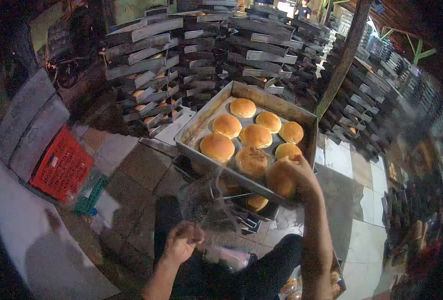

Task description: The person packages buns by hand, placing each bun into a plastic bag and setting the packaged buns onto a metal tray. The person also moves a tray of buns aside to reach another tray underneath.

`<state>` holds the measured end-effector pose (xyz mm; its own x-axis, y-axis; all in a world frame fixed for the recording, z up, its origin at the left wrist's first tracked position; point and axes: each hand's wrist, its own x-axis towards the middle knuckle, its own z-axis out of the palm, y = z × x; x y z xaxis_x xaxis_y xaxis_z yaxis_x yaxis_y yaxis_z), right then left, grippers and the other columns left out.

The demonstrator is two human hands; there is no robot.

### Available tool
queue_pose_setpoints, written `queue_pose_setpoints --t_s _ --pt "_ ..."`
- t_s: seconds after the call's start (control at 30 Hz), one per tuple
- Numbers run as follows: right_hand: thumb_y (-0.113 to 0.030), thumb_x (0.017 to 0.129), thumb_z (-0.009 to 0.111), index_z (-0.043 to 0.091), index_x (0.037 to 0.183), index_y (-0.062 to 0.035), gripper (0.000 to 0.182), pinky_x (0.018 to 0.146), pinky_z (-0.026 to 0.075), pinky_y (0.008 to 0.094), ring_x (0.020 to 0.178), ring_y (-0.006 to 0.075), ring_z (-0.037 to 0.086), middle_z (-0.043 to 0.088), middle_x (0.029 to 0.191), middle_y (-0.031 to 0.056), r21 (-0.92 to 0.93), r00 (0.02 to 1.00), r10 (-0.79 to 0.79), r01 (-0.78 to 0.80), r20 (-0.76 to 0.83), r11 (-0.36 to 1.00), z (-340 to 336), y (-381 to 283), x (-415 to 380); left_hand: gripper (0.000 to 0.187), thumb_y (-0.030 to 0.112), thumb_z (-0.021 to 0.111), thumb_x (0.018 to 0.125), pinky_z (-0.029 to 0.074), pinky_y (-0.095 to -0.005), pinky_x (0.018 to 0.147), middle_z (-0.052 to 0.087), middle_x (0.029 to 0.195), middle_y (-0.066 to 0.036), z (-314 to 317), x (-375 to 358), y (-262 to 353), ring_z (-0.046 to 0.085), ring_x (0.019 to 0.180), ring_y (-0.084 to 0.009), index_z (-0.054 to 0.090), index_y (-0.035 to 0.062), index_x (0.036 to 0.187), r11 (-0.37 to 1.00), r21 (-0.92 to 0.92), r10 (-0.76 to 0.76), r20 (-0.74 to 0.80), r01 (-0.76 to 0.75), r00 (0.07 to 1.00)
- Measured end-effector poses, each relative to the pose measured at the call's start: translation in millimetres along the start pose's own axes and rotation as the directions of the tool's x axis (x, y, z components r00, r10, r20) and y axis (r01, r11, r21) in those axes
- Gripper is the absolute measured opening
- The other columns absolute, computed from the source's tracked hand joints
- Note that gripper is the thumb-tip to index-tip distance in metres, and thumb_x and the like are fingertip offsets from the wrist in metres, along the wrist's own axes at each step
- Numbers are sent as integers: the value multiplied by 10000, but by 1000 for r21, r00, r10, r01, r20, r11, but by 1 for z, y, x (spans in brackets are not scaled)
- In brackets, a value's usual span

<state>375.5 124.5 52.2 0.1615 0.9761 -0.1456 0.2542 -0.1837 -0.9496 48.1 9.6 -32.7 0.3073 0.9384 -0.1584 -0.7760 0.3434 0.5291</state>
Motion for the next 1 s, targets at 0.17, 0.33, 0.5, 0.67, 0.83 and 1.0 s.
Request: queue_pose_setpoints --t_s 0.17,0.33,0.5,0.67,0.83,1.0 --pt "-249 819 473 448 1122 -4 390 773 494 371 930 236 559 529 1069 125 646 988 -120 155 -99 748 15 -27 -70 85 124 605 805 447 -323 702 600 829 -73 -12 22 -3 556 765 -164 589 54 850 915 391 99 13 -96 995" --pt "-282 770 647 412 1076 -62 445 593 467 245 680 154 529 506 970 94 -53 998 59 -57 37 997 62 -17 -123 142 103 614 803 432 -254 669 592 819 -75 -3 24 11 547 768 -120 580 0 895 434 887 185 82 -156 979" --pt "-131 753 675 300 1157 13 570 724 478 281 849 192 565 499 995 148 522 987 158 -157 42 838 118 31 -149 350 72 632 772 435 -282 686 552 970 -72 8 24 23 529 828 -135 481 29 1085 317 921 484 50 -228 874" --pt "-38 759 623 387 1150 -43 457 768 492 326 896 236 561 493 1074 128 157 917 -285 337 -278 928 161 -3 -173 771 546 512 786 313 -440 963 326 1266 -190 54 -3 -5 387 1141 -282 187 122 1342 878 413 317 -126 -241 940" --pt "-314 761 657 -18 1374 -60 946 1032 158 450 1299 330 146 107 1403 199 373 591 -807 749 -1 548 193 25 -189 738 638 416 774 442 -490 828 446 1164 -222 45 15 -5 478 1048 -359 291 149 1313 986 -160 69 149 -45 986" --pt "-346 778 631 50 1364 -48 877 1002 244 457 1259 344 256 171 1380 213 516 617 -784 694 -66 502 169 10 -190 632 590 415 805 428 -573 812 414 1216 -169 25 10 -14 445 1065 -392 303 224 1307 958 -209 213 53 -198 976"
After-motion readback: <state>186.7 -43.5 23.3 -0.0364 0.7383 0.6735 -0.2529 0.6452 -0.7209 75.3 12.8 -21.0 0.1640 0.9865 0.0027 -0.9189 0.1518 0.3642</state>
